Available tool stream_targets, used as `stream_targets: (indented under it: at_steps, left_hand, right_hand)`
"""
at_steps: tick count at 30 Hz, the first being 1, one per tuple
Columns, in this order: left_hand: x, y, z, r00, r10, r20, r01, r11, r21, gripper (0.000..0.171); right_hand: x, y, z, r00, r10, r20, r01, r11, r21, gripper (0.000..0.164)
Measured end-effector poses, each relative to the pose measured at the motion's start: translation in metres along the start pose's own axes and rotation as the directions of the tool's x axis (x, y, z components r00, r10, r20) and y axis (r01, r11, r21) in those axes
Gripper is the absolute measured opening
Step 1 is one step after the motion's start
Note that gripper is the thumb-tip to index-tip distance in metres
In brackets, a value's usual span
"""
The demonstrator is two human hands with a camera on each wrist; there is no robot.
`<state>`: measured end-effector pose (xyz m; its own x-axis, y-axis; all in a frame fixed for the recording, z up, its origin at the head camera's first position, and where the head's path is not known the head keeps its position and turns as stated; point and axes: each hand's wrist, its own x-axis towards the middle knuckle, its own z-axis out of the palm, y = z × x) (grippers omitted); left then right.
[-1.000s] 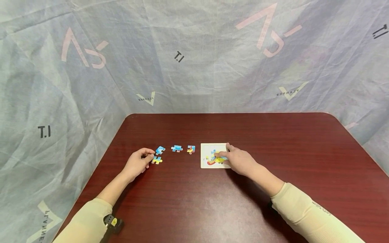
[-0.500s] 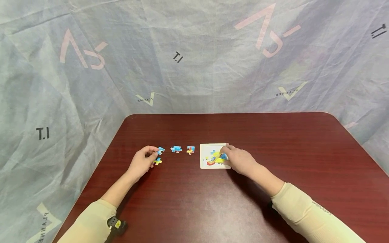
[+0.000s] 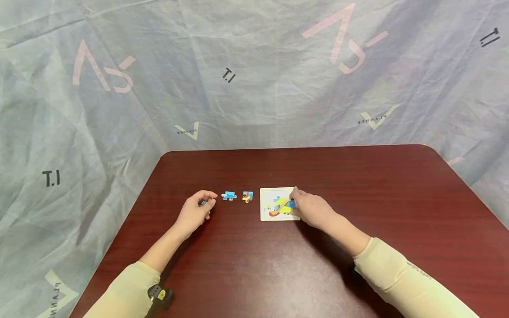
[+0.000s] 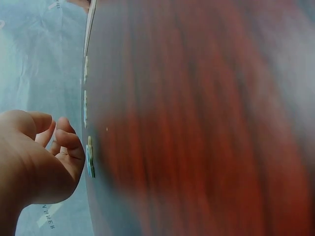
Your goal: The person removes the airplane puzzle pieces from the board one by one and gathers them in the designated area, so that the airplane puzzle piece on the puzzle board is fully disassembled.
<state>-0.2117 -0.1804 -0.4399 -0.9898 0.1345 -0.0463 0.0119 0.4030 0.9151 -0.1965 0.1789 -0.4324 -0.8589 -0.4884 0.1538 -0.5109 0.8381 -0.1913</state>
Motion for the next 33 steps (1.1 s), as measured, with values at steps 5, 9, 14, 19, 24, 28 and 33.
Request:
stream_targets:
  at_steps: [5,9,14,19,24,28,33]
  left_hand:
    - [0.001,0.002,0.007,1.0,0.004,0.002,-0.004,1.0,0.007,0.021]
    - [0.004,0.004,0.014,1.0,0.028,0.012,-0.028,1.0,0.001,0.021]
    - [0.006,0.009,0.023,0.998,0.037,0.044,-0.036,0.999,-0.016,0.023]
    - [0.007,0.014,0.032,0.997,0.032,0.069,-0.031,0.999,-0.013,0.021]
    - [0.008,0.017,0.038,0.995,0.028,0.095,-0.026,1.0,-0.017,0.022]
    - [0.01,0.018,0.044,0.994,0.042,0.106,-0.039,0.999,-0.031,0.022]
    - [0.013,0.019,0.054,0.992,0.067,0.108,-0.067,0.998,-0.008,0.018]
  right_hand:
    - [0.0,-0.001,-0.001,1.0,0.018,0.023,-0.018,1.0,-0.01,0.036]
    - [0.001,-0.001,-0.001,0.999,0.019,0.036,-0.019,1.0,-0.007,0.03]
    - [0.001,0.0,0.0,0.999,0.027,0.045,-0.027,1.0,0.0,0.028]
    - [0.002,0.0,-0.001,0.998,0.03,0.046,-0.031,0.999,0.02,0.026]
    - [0.002,0.0,-0.002,0.998,0.033,0.045,-0.035,0.999,0.028,0.026]
    - [0.002,0.0,-0.001,0.998,0.039,0.048,-0.04,0.999,0.022,0.025]
    - [0.002,0.001,-0.001,0.997,0.048,0.066,-0.05,0.999,0.017,0.026]
